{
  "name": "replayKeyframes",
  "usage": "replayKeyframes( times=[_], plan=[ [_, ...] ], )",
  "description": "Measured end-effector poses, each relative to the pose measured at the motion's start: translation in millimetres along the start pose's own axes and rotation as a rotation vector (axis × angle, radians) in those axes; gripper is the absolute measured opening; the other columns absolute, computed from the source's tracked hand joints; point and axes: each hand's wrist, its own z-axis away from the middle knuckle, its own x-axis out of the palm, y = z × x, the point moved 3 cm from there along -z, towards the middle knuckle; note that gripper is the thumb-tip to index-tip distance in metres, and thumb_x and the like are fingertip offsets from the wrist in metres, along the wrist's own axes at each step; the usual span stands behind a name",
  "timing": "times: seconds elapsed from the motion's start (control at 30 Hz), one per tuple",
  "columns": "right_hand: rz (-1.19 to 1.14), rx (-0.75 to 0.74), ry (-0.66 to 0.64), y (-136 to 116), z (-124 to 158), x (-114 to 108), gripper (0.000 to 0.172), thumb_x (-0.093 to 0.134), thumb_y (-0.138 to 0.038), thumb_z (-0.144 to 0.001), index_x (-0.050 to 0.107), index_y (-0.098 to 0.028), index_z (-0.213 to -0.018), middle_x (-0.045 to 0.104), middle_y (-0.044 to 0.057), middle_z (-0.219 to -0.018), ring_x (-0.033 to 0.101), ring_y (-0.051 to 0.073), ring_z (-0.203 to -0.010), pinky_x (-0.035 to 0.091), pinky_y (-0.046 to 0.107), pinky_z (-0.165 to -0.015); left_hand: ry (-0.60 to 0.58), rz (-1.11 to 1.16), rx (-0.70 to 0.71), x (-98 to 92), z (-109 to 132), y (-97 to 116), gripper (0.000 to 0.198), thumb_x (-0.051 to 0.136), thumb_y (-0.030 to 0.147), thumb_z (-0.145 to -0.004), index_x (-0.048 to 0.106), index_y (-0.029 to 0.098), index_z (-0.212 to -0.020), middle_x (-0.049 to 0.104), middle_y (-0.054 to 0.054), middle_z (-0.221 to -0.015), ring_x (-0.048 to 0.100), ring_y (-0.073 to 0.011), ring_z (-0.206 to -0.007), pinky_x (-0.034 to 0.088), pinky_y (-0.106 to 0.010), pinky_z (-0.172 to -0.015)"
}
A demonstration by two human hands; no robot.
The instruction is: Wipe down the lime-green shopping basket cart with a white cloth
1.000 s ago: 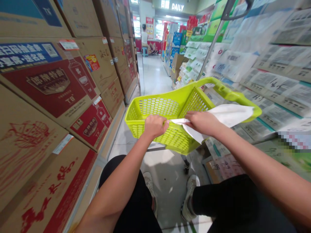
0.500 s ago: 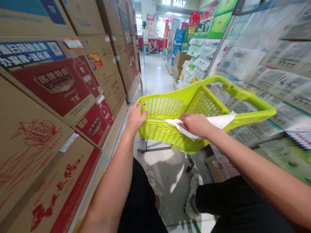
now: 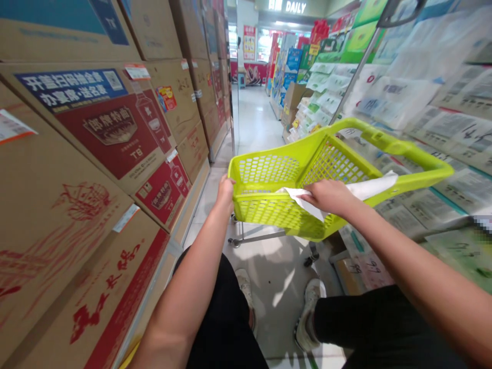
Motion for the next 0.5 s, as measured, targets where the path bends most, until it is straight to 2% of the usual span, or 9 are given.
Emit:
replayKeyframes(
  times=[0.17, 0.37, 0.5],
  plan=[
    [-0.048, -0.033, 0.009, -21.6, -21.8, 1.8, 0.06, 0.035, -0.061, -0.106, 0.077, -0.017, -0.11, 0.078, 0.02, -0.106, 0.075, 0.034, -0.1, 0.051, 0.039, -0.08, 0.038, 0.135, -0.169, 23.7, 23.1, -4.4, 0.054, 0.057, 0.015, -0.059, 0.057, 0.025, -0.112, 0.075, -0.002, -0.093, 0.073, -0.0267, -0.095, 0.059, -0.04, -0.085],
    [-0.132, -0.121, 0.048, -48.7, -41.9, 3.0, 0.061, 0.035, -0.062, -0.106, 0.075, -0.018, -0.115, 0.077, 0.019, -0.111, 0.074, 0.031, -0.104, 0.05, 0.038, -0.085, 0.011, 0.179, -0.186, 43.0, 35.3, -4.2, 0.071, 0.052, 0.011, -0.045, 0.052, 0.026, -0.114, 0.072, -0.002, -0.101, 0.071, -0.0255, -0.098, 0.059, -0.039, -0.088],
    [-0.168, -0.154, 0.131, -70.6, -49.1, 6.3, 0.06, 0.036, -0.062, -0.106, 0.076, -0.018, -0.111, 0.078, 0.018, -0.108, 0.074, 0.033, -0.103, 0.05, 0.038, -0.084, -0.06, 0.269, -0.177, 52.9, 38.5, -4.9, 0.063, 0.05, 0.017, -0.043, 0.052, 0.024, -0.105, 0.071, -0.003, -0.097, 0.072, -0.026, -0.093, 0.058, -0.041, -0.085]
  ],
)
